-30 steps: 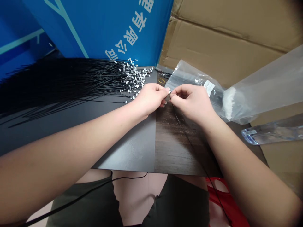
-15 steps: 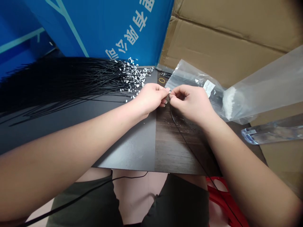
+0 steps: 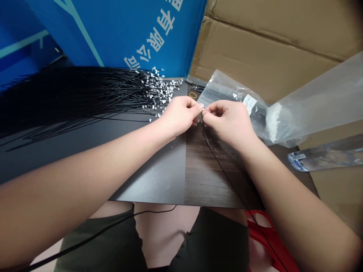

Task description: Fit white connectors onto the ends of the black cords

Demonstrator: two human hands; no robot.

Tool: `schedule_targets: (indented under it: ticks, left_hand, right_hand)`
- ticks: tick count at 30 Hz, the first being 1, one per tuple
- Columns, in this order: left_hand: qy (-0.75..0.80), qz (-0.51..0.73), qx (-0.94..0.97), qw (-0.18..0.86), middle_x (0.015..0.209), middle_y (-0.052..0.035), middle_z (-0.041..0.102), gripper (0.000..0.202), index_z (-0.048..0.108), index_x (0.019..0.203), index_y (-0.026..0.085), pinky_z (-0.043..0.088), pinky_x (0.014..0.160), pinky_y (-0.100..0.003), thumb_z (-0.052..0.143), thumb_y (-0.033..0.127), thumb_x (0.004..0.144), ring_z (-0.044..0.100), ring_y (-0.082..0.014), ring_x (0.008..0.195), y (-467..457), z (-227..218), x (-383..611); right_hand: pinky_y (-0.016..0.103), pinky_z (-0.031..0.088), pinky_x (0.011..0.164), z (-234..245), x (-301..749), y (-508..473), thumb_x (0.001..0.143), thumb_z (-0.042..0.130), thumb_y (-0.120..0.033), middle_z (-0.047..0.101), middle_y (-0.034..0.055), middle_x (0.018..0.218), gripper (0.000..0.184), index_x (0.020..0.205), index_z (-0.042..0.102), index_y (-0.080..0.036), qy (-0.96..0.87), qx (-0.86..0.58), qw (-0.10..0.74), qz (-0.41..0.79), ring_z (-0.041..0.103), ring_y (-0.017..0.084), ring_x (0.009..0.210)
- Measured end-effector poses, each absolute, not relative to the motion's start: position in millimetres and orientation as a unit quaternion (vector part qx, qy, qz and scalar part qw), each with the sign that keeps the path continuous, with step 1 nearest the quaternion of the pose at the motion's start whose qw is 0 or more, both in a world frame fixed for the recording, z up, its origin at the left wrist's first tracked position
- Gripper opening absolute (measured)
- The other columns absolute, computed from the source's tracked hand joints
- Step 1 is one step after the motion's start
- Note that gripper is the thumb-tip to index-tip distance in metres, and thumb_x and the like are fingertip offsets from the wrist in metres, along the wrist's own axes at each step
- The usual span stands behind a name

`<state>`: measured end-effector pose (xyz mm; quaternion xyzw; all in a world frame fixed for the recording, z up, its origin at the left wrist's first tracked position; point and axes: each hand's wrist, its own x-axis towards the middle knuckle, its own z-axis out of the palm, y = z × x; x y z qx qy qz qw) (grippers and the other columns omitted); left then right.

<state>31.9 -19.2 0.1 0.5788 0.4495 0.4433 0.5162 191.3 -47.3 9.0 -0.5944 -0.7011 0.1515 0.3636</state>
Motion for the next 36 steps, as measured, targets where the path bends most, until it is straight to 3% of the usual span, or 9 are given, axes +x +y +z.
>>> schedule_targets:
  ticks: [11, 19, 36]
  left_hand:
    - [0.427, 0.45, 0.519, 0.589, 0.067, -0.0015, 0.063, 0.031, 0.061, 0.071, 0.016, 0.052, 0.066, -0.027, 0.068, 0.016, 0.101, 0.059, -0.0102, 0.062, -19.1, -2.1, 30.4]
    - [0.405, 0.453, 0.497, 0.62, 0.065, -0.0031, 0.066, 0.034, 0.061, 0.071, 0.015, 0.051, 0.068, -0.026, 0.063, 0.015, 0.105, 0.063, -0.0094, 0.061, -21.5, 2.7, 30.2]
    - [0.394, 0.475, 0.525, 0.586, 0.067, -0.0011, 0.065, 0.03, 0.062, 0.072, 0.016, 0.05, 0.066, -0.026, 0.067, 0.016, 0.102, 0.061, -0.0094, 0.06, -15.1, -3.8, 28.9]
  right_hand:
    - [0.032, 0.051, 0.067, 14.4, 194.2, -45.2, 0.081, 0.069, -0.022, 0.075, 0.0035, 0.072, 0.008, 0.076, 0.075, -0.018, -0.644, -0.588, 0.408, 0.271, 0.066, 0.017, 0.065]
    - [0.03, 0.053, 0.064, 10.2, 197.9, -43.1, 0.08, 0.074, -0.023, 0.077, 0.004, 0.072, 0.009, 0.083, 0.081, -0.018, -0.644, -0.576, 0.379, 0.332, 0.067, 0.016, 0.064]
    - [0.027, 0.055, 0.061, 11.8, 191.1, -43.6, 0.081, 0.075, -0.019, 0.076, 0.0037, 0.074, 0.004, 0.078, 0.073, -0.017, -0.589, -0.564, 0.429, 0.388, 0.067, 0.013, 0.061]
